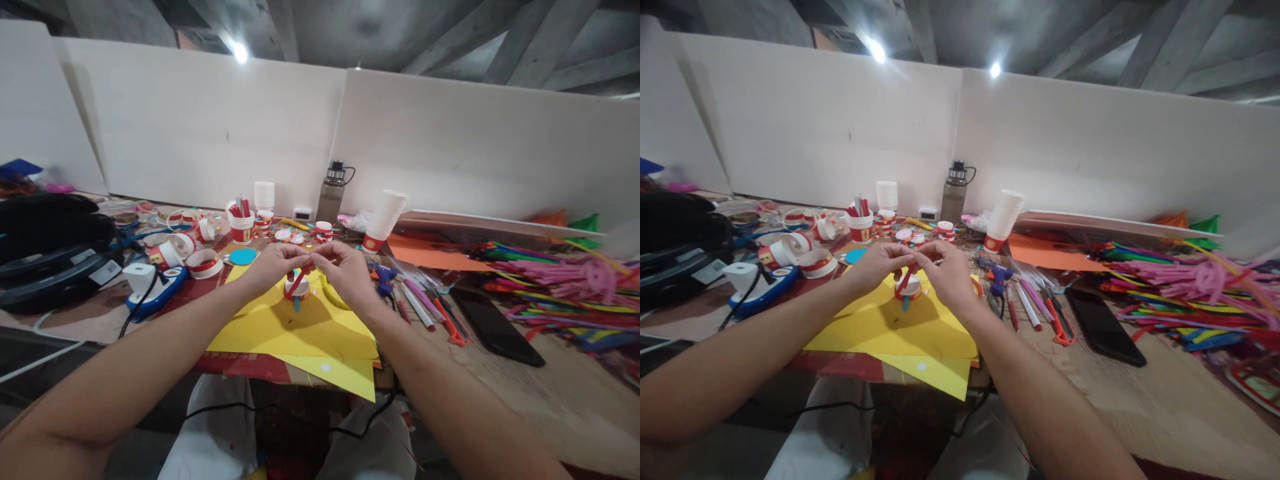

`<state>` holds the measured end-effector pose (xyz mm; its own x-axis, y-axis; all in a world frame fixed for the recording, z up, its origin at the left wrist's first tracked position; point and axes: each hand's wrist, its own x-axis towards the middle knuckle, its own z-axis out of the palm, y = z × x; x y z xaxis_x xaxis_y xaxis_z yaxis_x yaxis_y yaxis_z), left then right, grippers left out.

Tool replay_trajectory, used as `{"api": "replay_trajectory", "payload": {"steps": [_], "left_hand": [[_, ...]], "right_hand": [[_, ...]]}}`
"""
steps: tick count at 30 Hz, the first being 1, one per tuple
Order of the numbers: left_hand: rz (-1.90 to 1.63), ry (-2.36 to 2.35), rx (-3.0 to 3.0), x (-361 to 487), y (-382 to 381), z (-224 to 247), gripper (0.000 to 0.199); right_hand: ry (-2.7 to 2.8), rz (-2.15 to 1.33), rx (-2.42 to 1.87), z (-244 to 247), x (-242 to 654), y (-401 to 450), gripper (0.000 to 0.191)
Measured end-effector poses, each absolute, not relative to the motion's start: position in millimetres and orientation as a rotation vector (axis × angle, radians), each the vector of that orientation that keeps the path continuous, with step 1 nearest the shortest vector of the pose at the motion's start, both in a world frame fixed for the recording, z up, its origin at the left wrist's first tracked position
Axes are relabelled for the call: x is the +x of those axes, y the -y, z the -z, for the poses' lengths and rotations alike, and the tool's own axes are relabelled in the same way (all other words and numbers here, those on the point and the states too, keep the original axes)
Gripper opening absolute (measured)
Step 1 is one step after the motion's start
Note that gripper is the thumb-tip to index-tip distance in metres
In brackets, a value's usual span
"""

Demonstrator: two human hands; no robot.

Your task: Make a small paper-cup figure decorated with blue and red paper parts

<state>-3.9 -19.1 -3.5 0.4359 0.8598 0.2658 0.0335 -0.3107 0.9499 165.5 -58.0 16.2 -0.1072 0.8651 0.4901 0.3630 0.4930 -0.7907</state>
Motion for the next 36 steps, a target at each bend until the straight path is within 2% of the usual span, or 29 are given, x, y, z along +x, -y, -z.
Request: {"api": "replay_trajectory", "payload": {"steps": [21,26,36], "left_hand": [[-0.926,-0.746,1.634,1,31,-2,0.032],[-0.937,-0.766,1.589,4,35,-4,0.034],[-0.865,-0.816,1.488,6,33,3,0.035]], "right_hand": [[1.655,-0.615,-1.102,-20,170,56,0.014],[1.702,-0.618,-1.101,-20,170,56,0.021],[1.743,-0.688,-1.129,-16,175,49,0.012]]}}
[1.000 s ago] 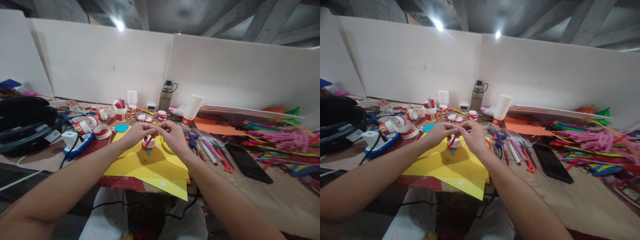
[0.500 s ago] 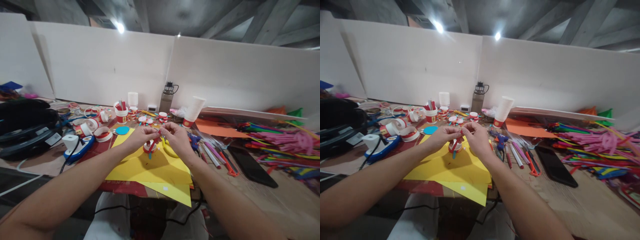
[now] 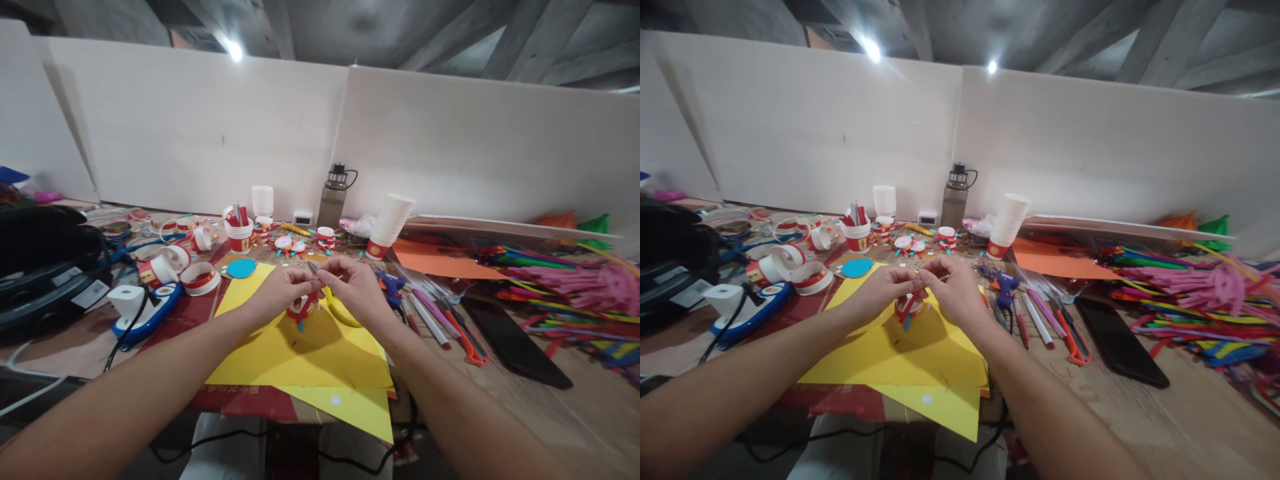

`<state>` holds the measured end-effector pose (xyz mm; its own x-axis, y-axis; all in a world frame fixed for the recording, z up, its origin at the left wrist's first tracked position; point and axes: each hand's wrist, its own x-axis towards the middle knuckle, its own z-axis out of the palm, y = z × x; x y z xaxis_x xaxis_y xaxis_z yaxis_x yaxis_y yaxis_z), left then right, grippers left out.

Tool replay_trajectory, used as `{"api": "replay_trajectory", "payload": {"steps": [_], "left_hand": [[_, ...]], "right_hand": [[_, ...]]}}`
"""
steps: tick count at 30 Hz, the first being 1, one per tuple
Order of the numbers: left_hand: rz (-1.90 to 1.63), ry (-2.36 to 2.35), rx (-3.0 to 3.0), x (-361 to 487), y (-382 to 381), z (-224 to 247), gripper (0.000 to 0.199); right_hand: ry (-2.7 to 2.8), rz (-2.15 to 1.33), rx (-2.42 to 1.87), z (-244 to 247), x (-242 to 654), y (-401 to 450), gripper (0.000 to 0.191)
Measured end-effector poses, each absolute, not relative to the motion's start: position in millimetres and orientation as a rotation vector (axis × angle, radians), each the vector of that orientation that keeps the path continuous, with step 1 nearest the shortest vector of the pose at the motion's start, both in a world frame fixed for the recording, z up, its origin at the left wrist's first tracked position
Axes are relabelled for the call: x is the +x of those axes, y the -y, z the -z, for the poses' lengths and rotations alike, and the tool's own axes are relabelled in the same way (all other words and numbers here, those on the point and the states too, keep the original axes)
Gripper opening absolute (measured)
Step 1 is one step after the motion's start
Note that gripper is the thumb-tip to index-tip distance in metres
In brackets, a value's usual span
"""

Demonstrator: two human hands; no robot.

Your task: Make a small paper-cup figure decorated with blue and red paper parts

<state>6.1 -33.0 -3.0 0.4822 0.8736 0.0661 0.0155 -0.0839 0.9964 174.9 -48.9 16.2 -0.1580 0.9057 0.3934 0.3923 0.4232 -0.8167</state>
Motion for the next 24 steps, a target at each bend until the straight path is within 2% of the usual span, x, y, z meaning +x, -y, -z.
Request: {"api": "replay_trajectory", "payload": {"steps": [16,24], "left_hand": [[-0.878,-0.840,1.501,6.1,36.6,0.8,0.038],[-0.880,-0.853,1.492,6.5,35.6,2.0,0.039]], "right_hand": [[1.711,-0.784,-1.155,-17.8,173.3,52.9,0.022],[1.683,-0.766,-1.112,-14.2,175.0,52.4,0.017]]}}
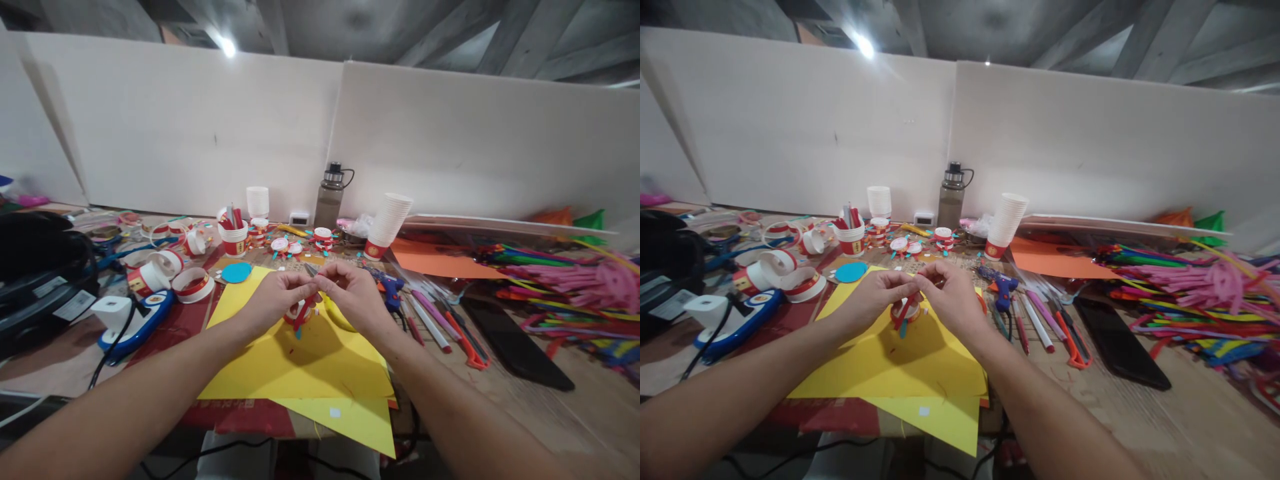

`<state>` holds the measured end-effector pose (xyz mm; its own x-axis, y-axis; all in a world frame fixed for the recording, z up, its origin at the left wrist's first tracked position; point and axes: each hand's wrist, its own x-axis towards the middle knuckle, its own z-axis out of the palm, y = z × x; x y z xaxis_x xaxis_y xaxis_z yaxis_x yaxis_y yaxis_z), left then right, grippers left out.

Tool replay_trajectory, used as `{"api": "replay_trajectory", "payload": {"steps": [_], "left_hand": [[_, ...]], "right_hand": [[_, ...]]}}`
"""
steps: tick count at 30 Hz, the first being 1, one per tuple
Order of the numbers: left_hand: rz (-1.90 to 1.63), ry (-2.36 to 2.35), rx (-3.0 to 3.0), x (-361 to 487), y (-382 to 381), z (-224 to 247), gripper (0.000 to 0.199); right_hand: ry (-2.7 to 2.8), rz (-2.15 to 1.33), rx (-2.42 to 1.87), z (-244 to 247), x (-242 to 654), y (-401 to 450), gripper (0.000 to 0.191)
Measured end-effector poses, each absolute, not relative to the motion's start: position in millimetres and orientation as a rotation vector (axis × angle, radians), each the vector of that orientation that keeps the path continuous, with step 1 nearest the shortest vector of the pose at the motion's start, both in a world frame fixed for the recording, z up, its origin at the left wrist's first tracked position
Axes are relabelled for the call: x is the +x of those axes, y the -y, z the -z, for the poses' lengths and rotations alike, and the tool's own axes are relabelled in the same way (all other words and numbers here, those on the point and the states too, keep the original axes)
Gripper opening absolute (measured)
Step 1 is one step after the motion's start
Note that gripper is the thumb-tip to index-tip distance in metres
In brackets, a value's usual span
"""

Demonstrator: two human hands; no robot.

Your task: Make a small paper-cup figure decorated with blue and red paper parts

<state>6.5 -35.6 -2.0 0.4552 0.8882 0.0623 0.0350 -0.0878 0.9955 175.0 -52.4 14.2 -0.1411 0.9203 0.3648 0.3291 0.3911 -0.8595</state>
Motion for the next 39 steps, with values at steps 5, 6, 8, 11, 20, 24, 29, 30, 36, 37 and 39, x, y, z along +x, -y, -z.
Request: {"api": "replay_trajectory", "payload": {"steps": [5,6,8,11,20,24,29,30,36,37,39], "left_hand": [[-0.876,-0.846,1.512,6.6,36.6,2.7,0.039],[-0.878,-0.839,1.508,6.7,36.8,2.7,0.039],[-0.881,-0.828,1.498,7.1,37.2,2.6,0.039],[-0.883,-0.822,1.494,7.2,37.1,2.7,0.038],[-0.926,-0.820,1.466,6.5,37.7,-0.2,0.036],[-0.920,-0.803,1.483,5.8,38.2,1.2,0.035],[-0.919,-0.809,1.516,5.7,36.7,3.0,0.035],[-0.920,-0.812,1.519,5.7,36.7,2.8,0.035],[-0.924,-0.832,1.507,6.2,38.8,-0.4,0.035],[-0.926,-0.831,1.511,6.3,39.0,-0.5,0.035],[-0.931,-0.827,1.523,6.3,38.9,-0.3,0.035]], "right_hand": [[1.653,-0.789,-1.115,-13.9,174.8,52.5,0.014],[1.656,-0.782,-1.115,-13.8,174.7,52.5,0.014],[1.669,-0.766,-1.113,-13.5,174.9,52.4,0.014],[1.695,-0.759,-1.115,-13.2,175.2,52.1,0.015],[1.668,-0.803,-1.103,-11.4,173.7,51.7,0.017],[1.683,-0.785,-1.083,-11.1,173.5,52.0,0.017],[1.679,-0.738,-1.087,-11.7,172.6,53.1,0.014],[1.670,-0.749,-1.085,-12.0,172.2,53.4,0.013],[1.651,-0.754,-1.104,-12.9,170.3,55.1,0.014],[1.657,-0.738,-1.109,-12.7,170.2,55.1,0.014],[1.660,-0.714,-1.111,-11.9,170.0,54.6,0.015]]}}
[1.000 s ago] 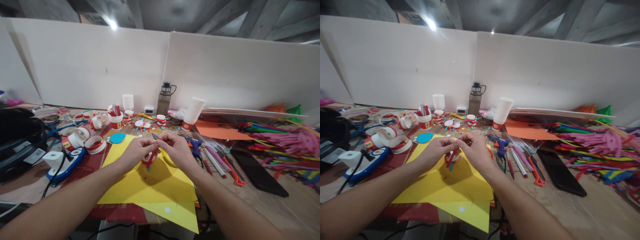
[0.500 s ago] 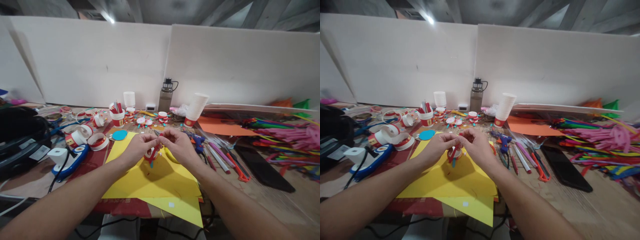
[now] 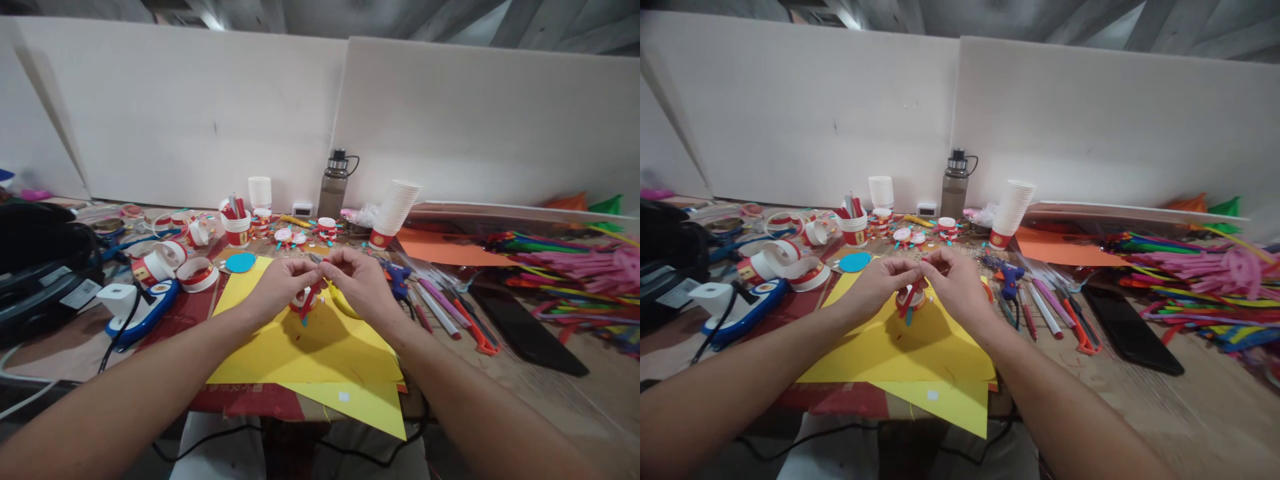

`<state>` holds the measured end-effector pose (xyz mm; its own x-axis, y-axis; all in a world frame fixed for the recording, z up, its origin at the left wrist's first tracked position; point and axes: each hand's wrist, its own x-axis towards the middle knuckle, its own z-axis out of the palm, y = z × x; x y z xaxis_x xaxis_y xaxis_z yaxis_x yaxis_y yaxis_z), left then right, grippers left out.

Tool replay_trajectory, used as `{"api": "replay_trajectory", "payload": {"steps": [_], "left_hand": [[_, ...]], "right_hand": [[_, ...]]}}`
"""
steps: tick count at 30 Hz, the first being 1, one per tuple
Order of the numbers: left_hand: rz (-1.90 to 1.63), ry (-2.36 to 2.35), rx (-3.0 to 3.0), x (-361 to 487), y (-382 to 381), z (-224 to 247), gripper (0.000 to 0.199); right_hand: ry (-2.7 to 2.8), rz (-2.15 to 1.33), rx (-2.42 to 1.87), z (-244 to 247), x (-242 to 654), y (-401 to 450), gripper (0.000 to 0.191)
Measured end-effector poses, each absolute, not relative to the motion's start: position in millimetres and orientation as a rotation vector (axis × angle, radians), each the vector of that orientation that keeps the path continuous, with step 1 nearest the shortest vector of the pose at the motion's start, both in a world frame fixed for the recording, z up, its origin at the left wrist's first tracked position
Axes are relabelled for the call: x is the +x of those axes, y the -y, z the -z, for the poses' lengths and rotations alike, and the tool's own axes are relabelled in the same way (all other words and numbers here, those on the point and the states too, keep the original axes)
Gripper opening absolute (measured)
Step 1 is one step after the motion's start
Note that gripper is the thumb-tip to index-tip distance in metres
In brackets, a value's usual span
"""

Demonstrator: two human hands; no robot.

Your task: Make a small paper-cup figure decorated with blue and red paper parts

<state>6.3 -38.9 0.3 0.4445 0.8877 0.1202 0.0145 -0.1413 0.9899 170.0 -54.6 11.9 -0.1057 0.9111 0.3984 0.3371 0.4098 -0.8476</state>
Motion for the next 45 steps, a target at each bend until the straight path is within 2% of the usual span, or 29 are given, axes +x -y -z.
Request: {"api": "replay_trajectory", "payload": {"steps": [21,45], "left_hand": [[-0.991,-0.759,1.442,5.5,35.0,2.1,0.034],[-0.890,-0.774,1.504,3.3,30.5,6.2,0.032]], "right_hand": [[1.651,-0.770,-1.050,-12.9,168.2,52.8,0.014],[1.573,-0.710,-1.105,-13.1,173.7,49.8,0.016]]}}
